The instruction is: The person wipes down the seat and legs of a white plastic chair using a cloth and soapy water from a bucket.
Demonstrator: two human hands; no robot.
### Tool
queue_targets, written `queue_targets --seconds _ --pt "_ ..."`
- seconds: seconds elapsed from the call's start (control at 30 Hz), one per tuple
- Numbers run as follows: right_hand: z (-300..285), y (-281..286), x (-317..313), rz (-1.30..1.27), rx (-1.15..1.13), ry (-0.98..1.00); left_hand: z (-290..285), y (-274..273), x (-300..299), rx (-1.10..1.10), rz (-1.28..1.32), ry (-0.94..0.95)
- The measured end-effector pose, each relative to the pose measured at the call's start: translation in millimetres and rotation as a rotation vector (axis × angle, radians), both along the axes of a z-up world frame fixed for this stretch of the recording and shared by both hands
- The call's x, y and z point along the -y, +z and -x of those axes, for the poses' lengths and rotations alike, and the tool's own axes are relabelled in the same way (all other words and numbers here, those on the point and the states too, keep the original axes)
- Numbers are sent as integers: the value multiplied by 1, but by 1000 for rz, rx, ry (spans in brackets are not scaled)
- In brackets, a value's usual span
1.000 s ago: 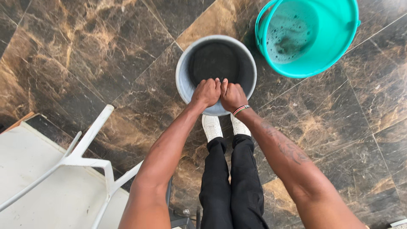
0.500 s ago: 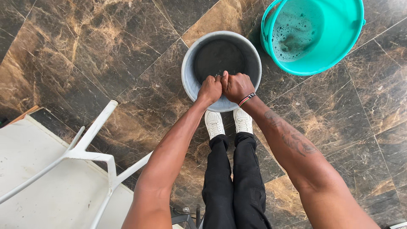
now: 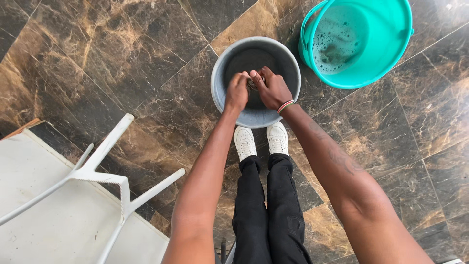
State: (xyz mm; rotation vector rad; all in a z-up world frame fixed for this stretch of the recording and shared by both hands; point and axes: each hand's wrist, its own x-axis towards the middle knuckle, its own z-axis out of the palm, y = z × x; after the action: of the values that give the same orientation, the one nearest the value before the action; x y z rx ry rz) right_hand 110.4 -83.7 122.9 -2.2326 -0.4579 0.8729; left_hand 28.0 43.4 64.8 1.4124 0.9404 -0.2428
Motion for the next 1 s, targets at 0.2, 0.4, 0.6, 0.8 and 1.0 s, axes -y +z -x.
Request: queue_targets --seconds 0.2,0.4,0.6,0.8,1.0 --pt "10 13 17 -464 -576 -449 17 35 -16 187 222 283" --pt "26 47 40 -545 -548 -539 25 145 -32 242 -22 -183" --pt "18 201 47 -485 -483 -283 30 255 -22 297 -143 -247" --pt "10 314 49 -408 -223 -64 22 403 -21 302 -268 -293" --pt "-2 395 58 -467 -258 -79 27 512 -21 387 -328 -328"
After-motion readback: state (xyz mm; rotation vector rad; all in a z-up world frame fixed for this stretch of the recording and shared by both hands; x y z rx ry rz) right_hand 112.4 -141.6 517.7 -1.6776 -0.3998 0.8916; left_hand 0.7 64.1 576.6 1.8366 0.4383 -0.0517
